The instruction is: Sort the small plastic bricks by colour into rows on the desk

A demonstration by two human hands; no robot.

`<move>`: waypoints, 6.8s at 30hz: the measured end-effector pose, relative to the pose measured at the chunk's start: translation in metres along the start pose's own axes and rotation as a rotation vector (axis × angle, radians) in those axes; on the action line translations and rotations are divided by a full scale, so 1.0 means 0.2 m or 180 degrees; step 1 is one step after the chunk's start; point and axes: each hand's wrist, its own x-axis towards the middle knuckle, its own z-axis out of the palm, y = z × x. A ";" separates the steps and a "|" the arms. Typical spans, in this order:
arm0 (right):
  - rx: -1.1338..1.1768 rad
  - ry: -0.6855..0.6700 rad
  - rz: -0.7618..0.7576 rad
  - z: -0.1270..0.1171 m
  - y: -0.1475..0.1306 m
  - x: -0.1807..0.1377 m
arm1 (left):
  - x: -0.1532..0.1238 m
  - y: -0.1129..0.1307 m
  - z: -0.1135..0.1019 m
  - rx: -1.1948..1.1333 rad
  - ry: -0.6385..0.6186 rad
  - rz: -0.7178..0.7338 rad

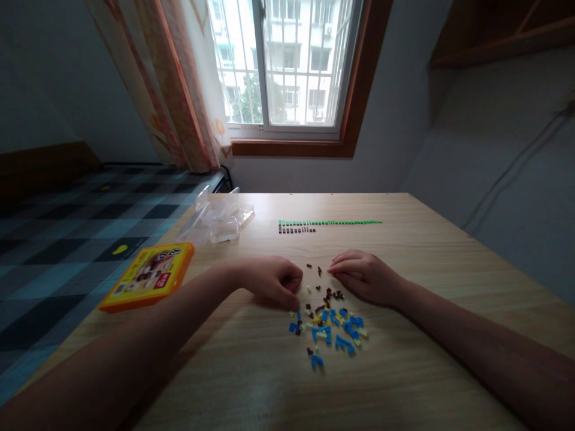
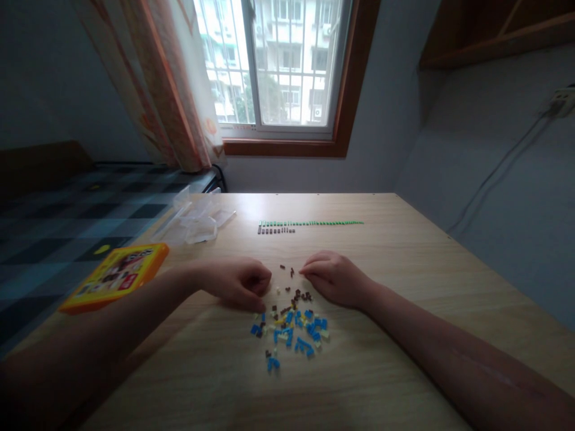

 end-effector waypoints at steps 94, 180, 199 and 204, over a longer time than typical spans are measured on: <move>0.0041 -0.0357 -0.0409 -0.02 -0.18 0.01 | 0.17 -0.11 0.18 0.1083 0.2370 -0.0048; -0.0472 -0.1067 -0.0140 0.05 -0.22 0.03 | 0.22 -0.25 0.13 -0.0726 0.3986 -0.0444; -0.1108 -0.0018 0.0430 -0.01 0.31 0.28 | 0.23 -0.26 0.13 -0.0933 0.3944 -0.0629; -0.1327 0.0184 0.0443 -0.02 0.44 0.31 | 0.23 -0.26 0.13 -0.0887 0.3906 -0.0657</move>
